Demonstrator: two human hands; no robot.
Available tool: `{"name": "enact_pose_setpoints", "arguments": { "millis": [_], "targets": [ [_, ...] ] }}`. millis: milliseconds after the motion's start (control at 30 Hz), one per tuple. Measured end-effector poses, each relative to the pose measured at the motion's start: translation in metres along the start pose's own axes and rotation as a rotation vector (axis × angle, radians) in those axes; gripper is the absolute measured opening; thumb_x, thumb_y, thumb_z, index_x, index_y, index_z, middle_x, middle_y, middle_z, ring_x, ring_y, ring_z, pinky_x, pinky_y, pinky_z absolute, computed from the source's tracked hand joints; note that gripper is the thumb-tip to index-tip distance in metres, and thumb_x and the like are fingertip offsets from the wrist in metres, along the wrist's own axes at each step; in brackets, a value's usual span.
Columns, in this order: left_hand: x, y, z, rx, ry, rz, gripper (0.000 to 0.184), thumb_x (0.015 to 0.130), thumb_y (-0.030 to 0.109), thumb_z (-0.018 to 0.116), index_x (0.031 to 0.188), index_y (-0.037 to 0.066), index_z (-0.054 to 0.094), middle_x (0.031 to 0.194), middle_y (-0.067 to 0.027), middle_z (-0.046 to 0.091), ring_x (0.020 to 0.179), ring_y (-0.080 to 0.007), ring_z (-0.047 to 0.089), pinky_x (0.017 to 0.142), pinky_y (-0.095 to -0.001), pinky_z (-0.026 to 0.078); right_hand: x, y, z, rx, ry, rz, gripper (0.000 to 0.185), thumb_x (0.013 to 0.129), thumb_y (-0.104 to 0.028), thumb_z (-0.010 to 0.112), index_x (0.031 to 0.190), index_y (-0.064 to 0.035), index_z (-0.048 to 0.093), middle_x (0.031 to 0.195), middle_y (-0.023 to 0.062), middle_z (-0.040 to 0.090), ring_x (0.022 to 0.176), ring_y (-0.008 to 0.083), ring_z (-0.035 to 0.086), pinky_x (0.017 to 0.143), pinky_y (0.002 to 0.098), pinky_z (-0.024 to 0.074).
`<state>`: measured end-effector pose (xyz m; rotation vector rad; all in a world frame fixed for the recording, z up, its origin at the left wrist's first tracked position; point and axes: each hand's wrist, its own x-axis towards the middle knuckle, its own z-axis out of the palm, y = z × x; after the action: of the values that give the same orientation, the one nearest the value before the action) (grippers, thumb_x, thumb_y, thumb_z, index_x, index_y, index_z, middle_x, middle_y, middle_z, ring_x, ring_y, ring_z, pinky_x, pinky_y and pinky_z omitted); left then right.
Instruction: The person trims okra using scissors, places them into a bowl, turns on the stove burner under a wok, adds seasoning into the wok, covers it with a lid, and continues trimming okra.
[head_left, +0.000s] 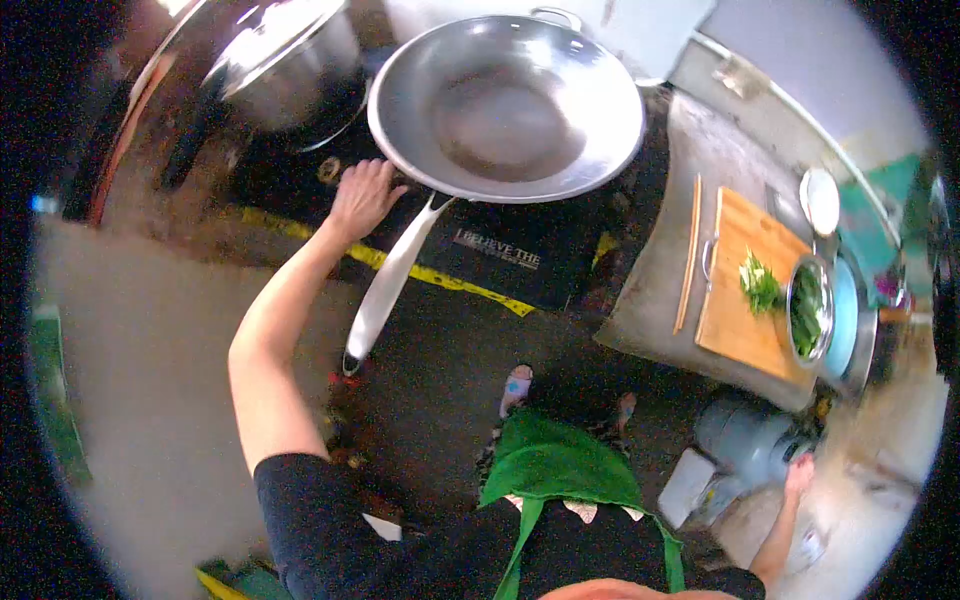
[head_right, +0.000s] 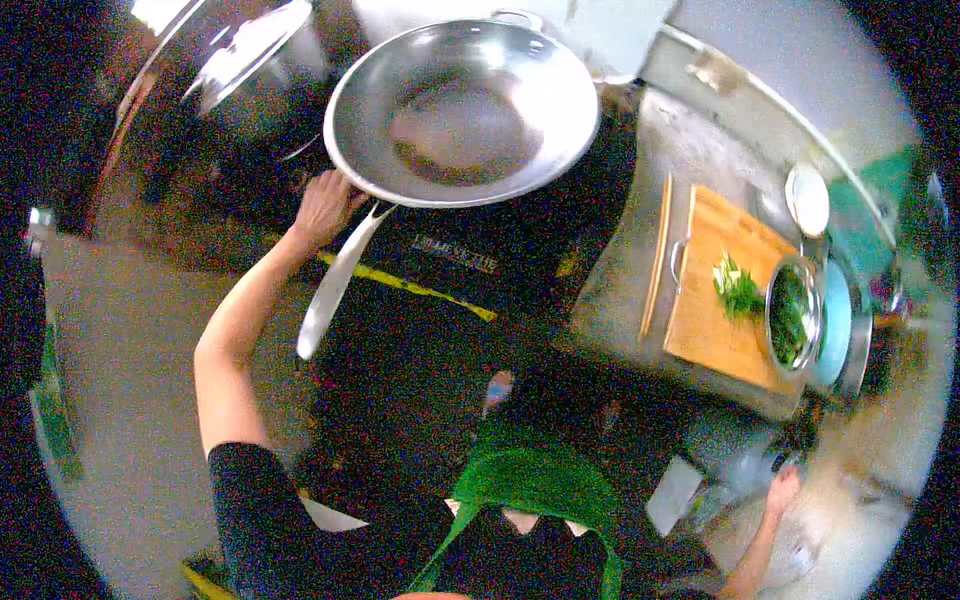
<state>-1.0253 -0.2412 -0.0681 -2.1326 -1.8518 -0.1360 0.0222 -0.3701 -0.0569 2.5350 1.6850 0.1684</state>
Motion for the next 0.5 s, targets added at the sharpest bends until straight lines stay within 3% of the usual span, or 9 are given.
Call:
{"name": "enact_pose_setpoints", "arguments": {
  "millis": [33, 67, 167, 200, 233, 300, 400, 433, 500],
  "targets": [
    [0.001, 0.002, -0.010, 0.009, -0.038, 0.016, 0.035, 0.085, 0.035, 0.056, 0.098, 0.004, 0.049, 0.086, -0.0102, 0.052, 0.083, -0.0278, 0.051, 0.071, -0.0409, 0.041, -0.014, 0.020, 0.016, 0.114, -0.020, -0.018, 0.012, 0.077, -0.012, 0.054, 0.082, -0.0033, 0.060, 0.076, 0.0170, 0.063, 0.073, 0.0323, 0.062, 0.064, 0.0416, 0.0472],
    [0.000, -0.001, -0.004, 0.014, -0.066, 0.039, 0.034, 0.085, 0.034, 0.057, 0.098, 0.003, 0.049, 0.086, -0.0107, 0.052, 0.083, -0.0285, 0.051, 0.071, -0.0412, 0.041, -0.043, -0.036, -0.019, -0.104, -0.048, 0.088, 0.013, 0.075, -0.011, 0.055, 0.083, -0.0025, 0.061, 0.075, 0.0174, 0.063, 0.073, 0.0322, 0.061, 0.065, 0.0421, 0.0473],
    [0.004, -0.005, 0.005, -0.058, -0.078, 0.065, 0.032, 0.084, 0.027, 0.058, 0.100, 0.001, 0.049, 0.087, -0.0125, 0.052, 0.084, -0.0310, 0.051, 0.071, -0.0422, 0.040, -0.086, -0.062, 0.001, -0.175, -0.144, 0.095, 0.015, 0.075, -0.012, 0.055, 0.084, -0.0020, 0.062, 0.075, 0.0181, 0.063, 0.073, 0.0326, 0.062, 0.067, 0.0422, 0.0477],
    [0.005, -0.003, -0.005, -0.111, -0.053, 0.121, 0.033, 0.082, 0.021, 0.060, 0.105, 0.000, 0.048, 0.091, -0.0142, 0.052, 0.085, -0.0324, 0.050, 0.071, -0.0428, 0.040, -0.094, -0.060, 0.015, -0.107, -0.244, 0.076, 0.015, 0.075, -0.013, 0.056, 0.083, -0.0024, 0.063, 0.076, 0.0179, 0.063, 0.073, 0.0328, 0.062, 0.067, 0.0420, 0.0478],
    [0.005, -0.010, 0.000, -0.176, -0.178, 0.085, 0.037, 0.080, 0.018, 0.061, 0.110, 0.000, 0.047, 0.095, -0.0153, 0.052, 0.087, -0.0332, 0.050, 0.072, -0.0436, 0.039, -0.109, -0.068, 0.028, -0.102, -0.264, 0.093, 0.015, 0.075, -0.013, 0.056, 0.083, -0.0024, 0.063, 0.076, 0.0179, 0.063, 0.073, 0.0328, 0.062, 0.067, 0.0420, 0.0478],
    [0.001, -0.019, 0.011, -0.185, -0.157, 0.165, 0.040, 0.080, 0.016, 0.061, 0.113, 0.001, 0.045, 0.098, -0.0162, 0.052, 0.089, -0.0343, 0.050, 0.074, -0.0442, 0.040, -0.129, -0.086, 0.052, 0.030, -0.174, 0.001, 0.012, 0.075, -0.009, 0.055, 0.083, -0.0035, 0.062, 0.072, 0.0160, 0.062, 0.067, 0.0296, 0.061, 0.063, 0.0396, 0.0468],
    [0.002, -0.018, 0.008, -0.202, -0.183, 0.202, 0.043, 0.077, 0.011, 0.063, 0.114, 0.001, 0.045, 0.103, -0.0186, 0.052, 0.093, -0.0374, 0.050, 0.076, -0.0455, 0.040, -0.150, -0.100, 0.102, 0.187, -0.406, 0.027, 0.011, 0.077, -0.003, 0.055, 0.086, -0.0048, 0.060, 0.066, 0.0108, 0.059, 0.059, 0.0225, 0.057, 0.057, 0.0351, 0.0446],
    [0.003, -0.022, 0.013, -0.194, -0.209, 0.193, 0.043, 0.076, 0.010, 0.064, 0.114, 0.001, 0.045, 0.104, -0.0193, 0.053, 0.094, -0.0382, 0.051, 0.077, -0.0460, 0.041, -0.161, -0.112, 0.111, 0.211, -0.428, 0.027, 0.014, 0.077, -0.014, 0.058, 0.086, -0.0038, 0.061, 0.076, 0.0167, 0.064, 0.074, 0.0350, 0.061, 0.066, 0.0429, 0.0479],
    [0.012, -0.021, -0.004, -0.284, -0.253, 0.212, 0.033, 0.081, 0.012, 0.059, 0.110, 0.000, 0.050, 0.103, -0.0225, 0.056, 0.092, -0.0404, 0.054, 0.077, -0.0471, 0.043, -0.187, -0.140, 0.125, 0.349, -0.439, -0.143, 0.018, 0.078, -0.013, 0.058, 0.093, -0.0055, 0.062, 0.075, 0.0165, 0.063, 0.074, 0.0359, 0.061, 0.065, 0.0439, 0.0478]
  ]
}}
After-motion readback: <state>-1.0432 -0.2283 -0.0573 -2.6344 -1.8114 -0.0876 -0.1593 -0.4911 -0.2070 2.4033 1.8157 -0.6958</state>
